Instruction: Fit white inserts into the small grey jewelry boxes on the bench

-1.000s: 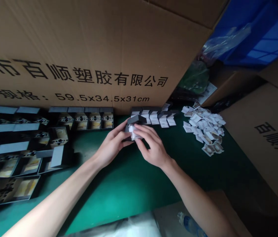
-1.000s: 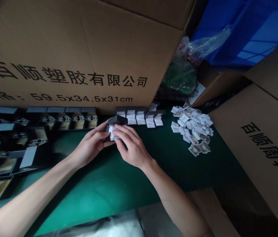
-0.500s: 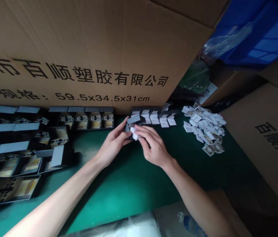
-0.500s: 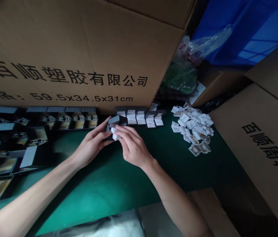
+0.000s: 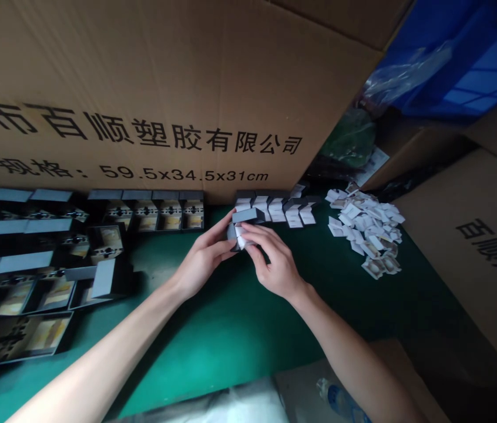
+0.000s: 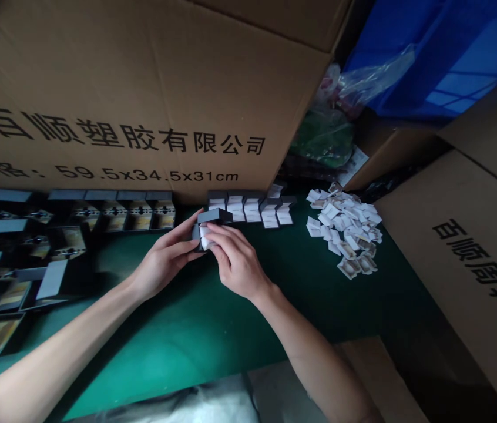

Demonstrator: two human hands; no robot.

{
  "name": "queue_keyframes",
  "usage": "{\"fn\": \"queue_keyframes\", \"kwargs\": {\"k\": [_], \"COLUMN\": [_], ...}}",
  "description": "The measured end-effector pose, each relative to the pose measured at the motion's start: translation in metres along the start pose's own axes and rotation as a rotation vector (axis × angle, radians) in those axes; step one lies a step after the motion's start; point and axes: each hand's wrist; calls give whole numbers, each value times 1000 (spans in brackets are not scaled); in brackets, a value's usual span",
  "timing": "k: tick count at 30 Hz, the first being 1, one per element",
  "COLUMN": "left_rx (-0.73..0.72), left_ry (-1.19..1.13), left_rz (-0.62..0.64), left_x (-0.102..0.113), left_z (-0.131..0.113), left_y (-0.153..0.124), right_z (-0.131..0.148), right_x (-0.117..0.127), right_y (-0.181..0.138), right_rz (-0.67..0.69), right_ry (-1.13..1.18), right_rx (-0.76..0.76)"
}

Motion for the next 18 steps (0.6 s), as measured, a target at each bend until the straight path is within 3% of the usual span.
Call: {"fn": "queue_keyframes", "kwargs": {"k": [18], "left_rx": [-84], "left_ry": [217], "left_rz": [25], "left_x": [-4], "left_z": [-1], "left_y": [-2], "right_z": [3], "right_x": [-1], "right_y": [2], "right_rz": [-99], "right_ry": [-67], "right_rx": [69]}}
Point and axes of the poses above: each hand's wrist, its own y-axis towards the middle knuckle, its own x-axis out of the back of the hand, z = x × y, and after that the axes turned 1 degree about z, right-handed
